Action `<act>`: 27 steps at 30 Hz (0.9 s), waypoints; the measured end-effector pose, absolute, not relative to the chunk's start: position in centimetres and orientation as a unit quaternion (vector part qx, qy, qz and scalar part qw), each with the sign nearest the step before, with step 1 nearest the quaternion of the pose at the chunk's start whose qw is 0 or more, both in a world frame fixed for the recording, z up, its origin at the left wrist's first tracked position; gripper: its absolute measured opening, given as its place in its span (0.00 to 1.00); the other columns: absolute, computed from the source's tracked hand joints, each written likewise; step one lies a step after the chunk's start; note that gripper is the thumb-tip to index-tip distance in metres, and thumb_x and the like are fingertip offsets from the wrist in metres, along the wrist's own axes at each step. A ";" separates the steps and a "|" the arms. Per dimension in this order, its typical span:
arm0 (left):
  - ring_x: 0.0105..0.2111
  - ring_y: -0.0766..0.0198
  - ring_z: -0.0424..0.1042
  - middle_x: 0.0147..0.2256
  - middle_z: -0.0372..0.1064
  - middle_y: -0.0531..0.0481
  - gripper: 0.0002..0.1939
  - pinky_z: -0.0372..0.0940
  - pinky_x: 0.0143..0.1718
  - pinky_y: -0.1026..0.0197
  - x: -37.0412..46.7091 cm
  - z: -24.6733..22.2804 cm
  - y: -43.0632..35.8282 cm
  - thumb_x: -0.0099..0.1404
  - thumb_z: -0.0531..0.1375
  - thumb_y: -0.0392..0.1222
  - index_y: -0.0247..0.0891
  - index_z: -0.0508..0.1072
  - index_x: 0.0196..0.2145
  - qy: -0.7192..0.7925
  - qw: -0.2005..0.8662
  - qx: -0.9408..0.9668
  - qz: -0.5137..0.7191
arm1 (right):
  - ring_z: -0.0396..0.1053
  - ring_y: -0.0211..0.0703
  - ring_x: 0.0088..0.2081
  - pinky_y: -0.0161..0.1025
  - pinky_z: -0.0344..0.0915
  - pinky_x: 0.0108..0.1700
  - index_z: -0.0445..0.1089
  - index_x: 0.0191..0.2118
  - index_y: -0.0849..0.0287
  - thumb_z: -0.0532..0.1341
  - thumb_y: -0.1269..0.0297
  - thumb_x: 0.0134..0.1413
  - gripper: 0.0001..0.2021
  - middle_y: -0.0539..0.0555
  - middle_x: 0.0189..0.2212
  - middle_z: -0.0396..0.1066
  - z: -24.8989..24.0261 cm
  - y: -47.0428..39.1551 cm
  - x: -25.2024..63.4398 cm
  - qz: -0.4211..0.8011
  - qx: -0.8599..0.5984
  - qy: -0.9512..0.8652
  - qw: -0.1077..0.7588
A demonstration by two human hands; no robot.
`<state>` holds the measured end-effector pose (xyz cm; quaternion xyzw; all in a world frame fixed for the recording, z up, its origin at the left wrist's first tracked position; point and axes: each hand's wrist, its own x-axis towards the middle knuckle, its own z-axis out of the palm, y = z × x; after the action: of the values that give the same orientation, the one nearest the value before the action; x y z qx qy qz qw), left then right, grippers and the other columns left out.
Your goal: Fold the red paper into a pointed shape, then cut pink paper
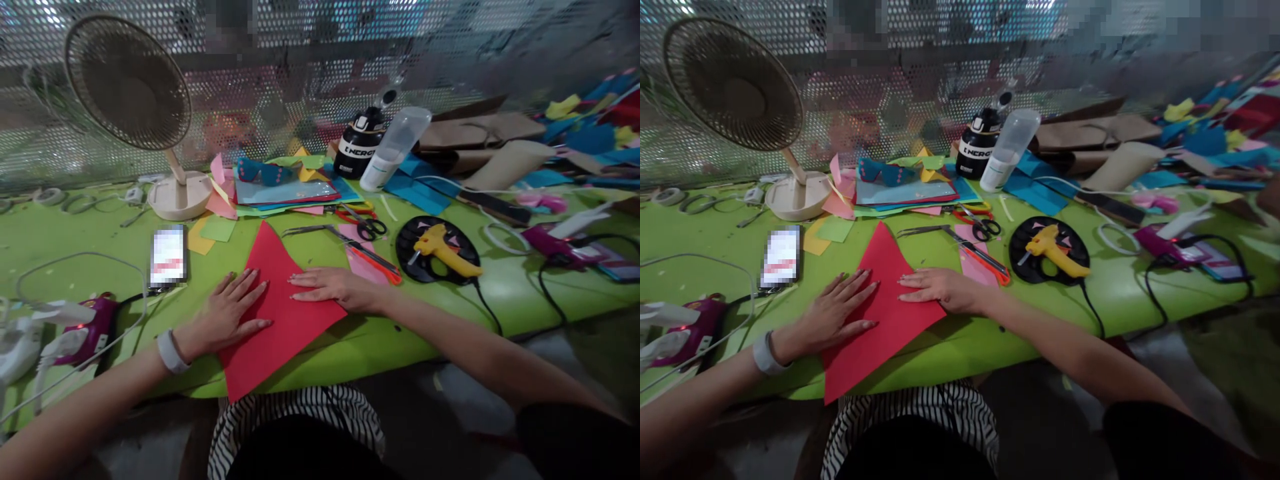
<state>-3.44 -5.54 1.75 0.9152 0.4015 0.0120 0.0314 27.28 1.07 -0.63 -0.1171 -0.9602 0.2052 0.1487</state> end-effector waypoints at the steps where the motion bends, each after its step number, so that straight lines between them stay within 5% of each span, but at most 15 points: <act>1: 0.69 0.51 0.42 0.69 0.41 0.38 0.38 0.42 0.66 0.44 -3.4 1.7 -5.5 0.69 0.47 0.64 0.39 0.51 0.68 0.400 0.034 0.916 0.013 | 0.56 0.43 0.65 0.53 0.55 0.64 0.63 0.62 0.47 0.56 0.72 0.62 0.24 0.56 0.63 0.60 -0.7 1.0 27.3 0.207 -0.120 -0.959 0.154; 10: 0.69 0.49 0.40 0.69 0.39 0.39 0.39 0.46 0.66 0.44 -3.0 1.8 -4.5 0.68 0.52 0.61 0.42 0.47 0.69 0.413 0.111 0.902 0.068 | 0.63 0.48 0.61 0.63 0.52 0.63 0.67 0.58 0.48 0.58 0.72 0.58 0.24 0.58 0.59 0.66 -0.6 1.1 27.8 0.223 -0.147 -0.947 0.179; 17: 0.52 0.50 0.72 0.59 0.61 0.26 0.42 0.73 0.44 0.50 -2.6 2.4 -2.3 0.66 0.61 0.46 0.36 0.44 0.68 0.548 0.407 0.660 0.313 | 0.66 0.43 0.59 0.49 0.64 0.60 0.70 0.56 0.48 0.55 0.71 0.63 0.19 0.57 0.58 0.67 -1.4 1.2 26.9 0.254 -0.136 -0.931 0.226; 20: 0.37 0.54 0.79 0.46 0.75 0.32 0.32 0.75 0.32 0.55 -2.8 3.4 -1.6 0.66 0.61 0.46 0.33 0.59 0.63 0.534 0.499 0.622 0.281 | 0.65 0.44 0.60 0.50 0.63 0.60 0.69 0.58 0.50 0.54 0.73 0.62 0.21 0.57 0.59 0.66 -1.4 0.6 26.5 0.232 -0.121 -0.940 0.219; 23: 0.33 0.56 0.79 0.40 0.78 0.41 0.20 0.74 0.30 0.59 -3.4 6.7 -2.3 0.68 0.57 0.48 0.34 0.73 0.53 0.503 0.380 0.725 0.278 | 0.63 0.44 0.61 0.51 0.62 0.61 0.68 0.59 0.49 0.54 0.75 0.61 0.23 0.55 0.60 0.65 -0.5 0.2 26.7 0.229 -0.159 -0.929 0.243; 27: 0.49 0.53 0.75 0.53 0.73 0.45 0.22 0.71 0.50 0.51 -3.1 12.0 -5.4 0.71 0.54 0.38 0.41 0.65 0.61 0.488 -0.046 0.810 0.323 | 0.67 0.46 0.58 0.51 0.66 0.57 0.73 0.53 0.48 0.56 0.66 0.62 0.16 0.54 0.56 0.71 1.6 0.2 27.2 0.366 -0.249 -0.827 0.346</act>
<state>-3.09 -5.41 11.95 0.8097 0.4880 0.3229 -0.0458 27.22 0.25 1.58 -0.2487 -0.8274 0.3656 0.3461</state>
